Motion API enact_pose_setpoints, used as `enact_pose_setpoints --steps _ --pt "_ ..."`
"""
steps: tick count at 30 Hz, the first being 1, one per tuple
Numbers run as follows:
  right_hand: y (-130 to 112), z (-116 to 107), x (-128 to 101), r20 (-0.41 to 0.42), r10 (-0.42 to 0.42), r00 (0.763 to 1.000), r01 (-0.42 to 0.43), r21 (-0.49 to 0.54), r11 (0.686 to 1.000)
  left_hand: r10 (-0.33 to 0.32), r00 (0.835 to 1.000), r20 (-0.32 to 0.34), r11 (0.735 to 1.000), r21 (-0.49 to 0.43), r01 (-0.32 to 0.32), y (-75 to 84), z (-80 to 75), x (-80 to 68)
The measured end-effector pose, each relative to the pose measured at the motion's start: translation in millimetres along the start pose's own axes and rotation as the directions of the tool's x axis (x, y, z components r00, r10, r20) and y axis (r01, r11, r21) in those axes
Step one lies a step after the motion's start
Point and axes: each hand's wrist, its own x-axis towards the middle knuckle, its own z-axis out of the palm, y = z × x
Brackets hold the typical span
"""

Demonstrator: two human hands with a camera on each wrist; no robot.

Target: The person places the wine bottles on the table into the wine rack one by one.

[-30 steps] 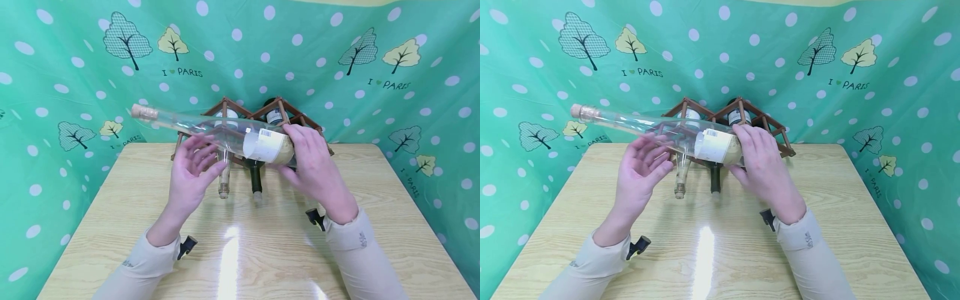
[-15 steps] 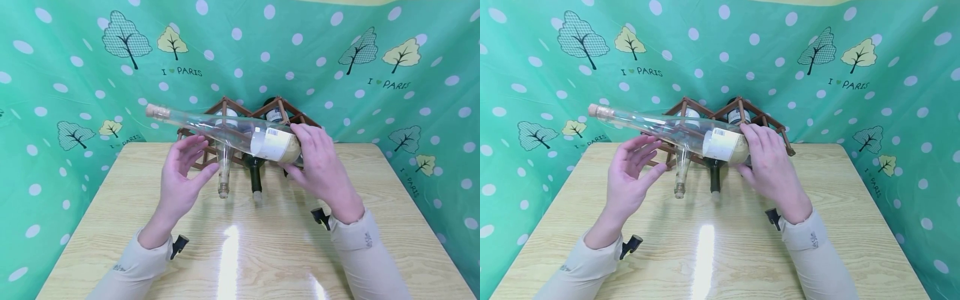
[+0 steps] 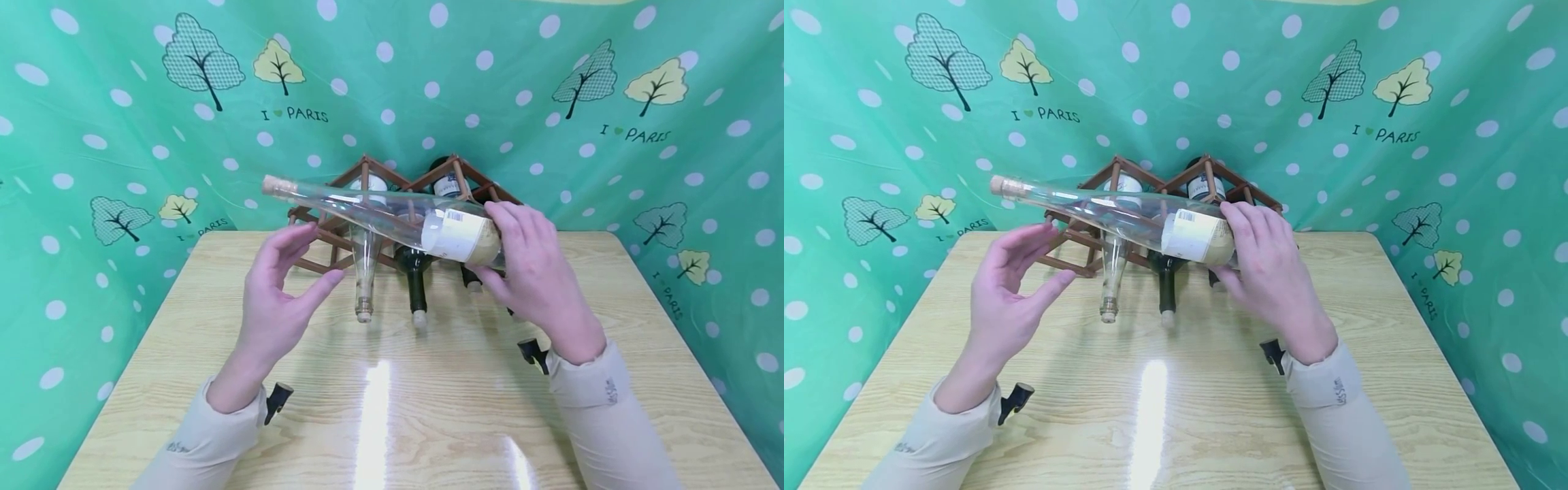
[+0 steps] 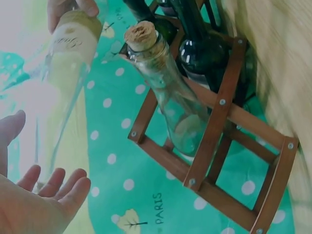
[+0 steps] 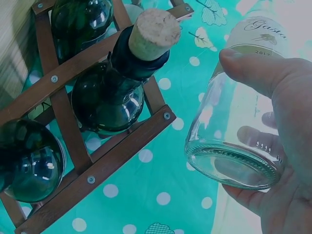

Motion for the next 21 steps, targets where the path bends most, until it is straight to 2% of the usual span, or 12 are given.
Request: enact_pose_setpoints --steps 5,9,15,21 --pt "1.7 -1.3 -1.5 0.005 0.0 1.0 0.0 -0.016 1.0 0.045 0.999 -0.005 0.998 0.032 -0.045 3.1 -5.1 0.0" --pt "3.7 -2.4 -2.9 0.009 0.002 1.0 -0.001 -0.032 0.999 0.103 0.995 -0.013 0.989 0.105 -0.101 6.9 -7.6 1.3" --pt "6.3 -4.3 -5.2 0.027 0.011 1.0 -0.01 -0.065 0.998 0.223 0.975 -0.006 0.946 0.241 -0.215 8.3 -9.5 4.5" --pt "6.4 -4.3 -6.0 0.026 0.006 1.0 -0.004 -0.081 0.997 0.305 0.952 0.019 0.906 0.302 -0.297 5.9 -10.2 5.0"
